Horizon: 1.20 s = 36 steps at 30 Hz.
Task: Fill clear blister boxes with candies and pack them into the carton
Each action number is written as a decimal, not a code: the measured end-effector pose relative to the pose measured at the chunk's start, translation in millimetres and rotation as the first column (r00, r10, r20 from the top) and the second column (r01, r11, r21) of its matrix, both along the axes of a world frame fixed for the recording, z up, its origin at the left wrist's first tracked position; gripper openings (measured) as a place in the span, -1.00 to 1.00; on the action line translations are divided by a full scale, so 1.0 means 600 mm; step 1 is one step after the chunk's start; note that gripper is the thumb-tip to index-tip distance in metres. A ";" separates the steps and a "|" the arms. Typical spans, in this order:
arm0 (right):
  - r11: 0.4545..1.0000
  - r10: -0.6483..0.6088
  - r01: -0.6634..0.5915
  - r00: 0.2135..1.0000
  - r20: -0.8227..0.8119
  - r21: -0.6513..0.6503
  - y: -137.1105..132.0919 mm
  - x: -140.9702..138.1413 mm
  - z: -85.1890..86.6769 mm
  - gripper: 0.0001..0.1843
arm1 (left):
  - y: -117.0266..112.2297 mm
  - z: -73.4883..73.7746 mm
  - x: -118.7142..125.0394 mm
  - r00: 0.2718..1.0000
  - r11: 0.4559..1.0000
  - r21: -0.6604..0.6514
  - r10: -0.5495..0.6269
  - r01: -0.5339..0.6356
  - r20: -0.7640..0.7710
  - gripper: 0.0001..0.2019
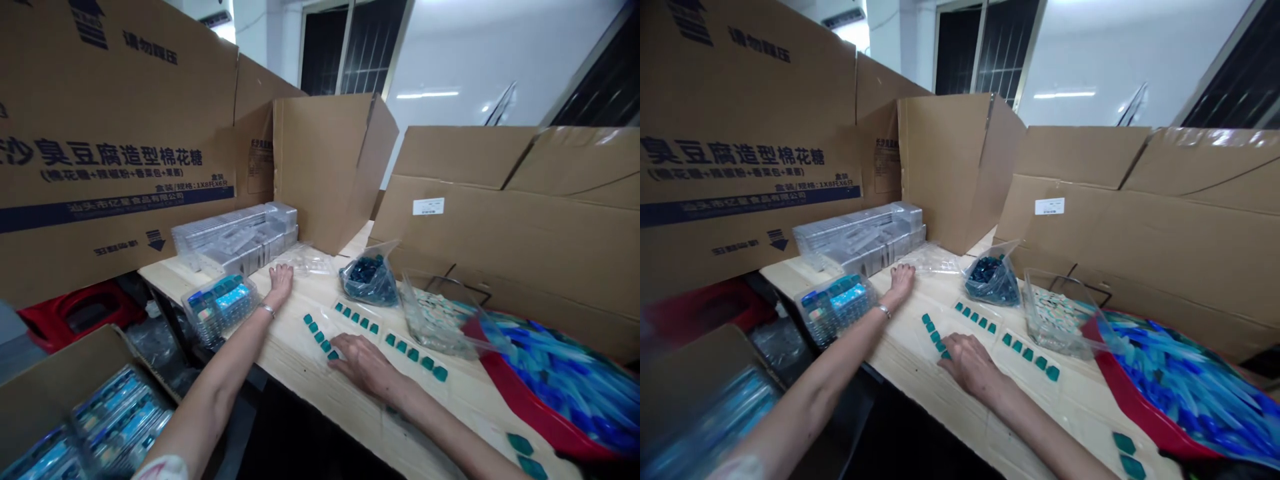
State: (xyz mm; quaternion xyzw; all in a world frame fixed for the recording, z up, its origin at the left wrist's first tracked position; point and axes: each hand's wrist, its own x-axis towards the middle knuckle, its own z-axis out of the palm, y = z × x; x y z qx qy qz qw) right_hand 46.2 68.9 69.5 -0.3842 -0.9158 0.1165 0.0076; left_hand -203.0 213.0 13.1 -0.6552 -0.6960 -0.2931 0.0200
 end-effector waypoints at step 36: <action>0.839 -0.513 0.071 0.434 -0.741 -0.539 0.036 0.153 0.067 -0.65 | -0.241 0.115 0.110 0.696 0.619 0.325 -0.677 0.715 -0.239 -0.77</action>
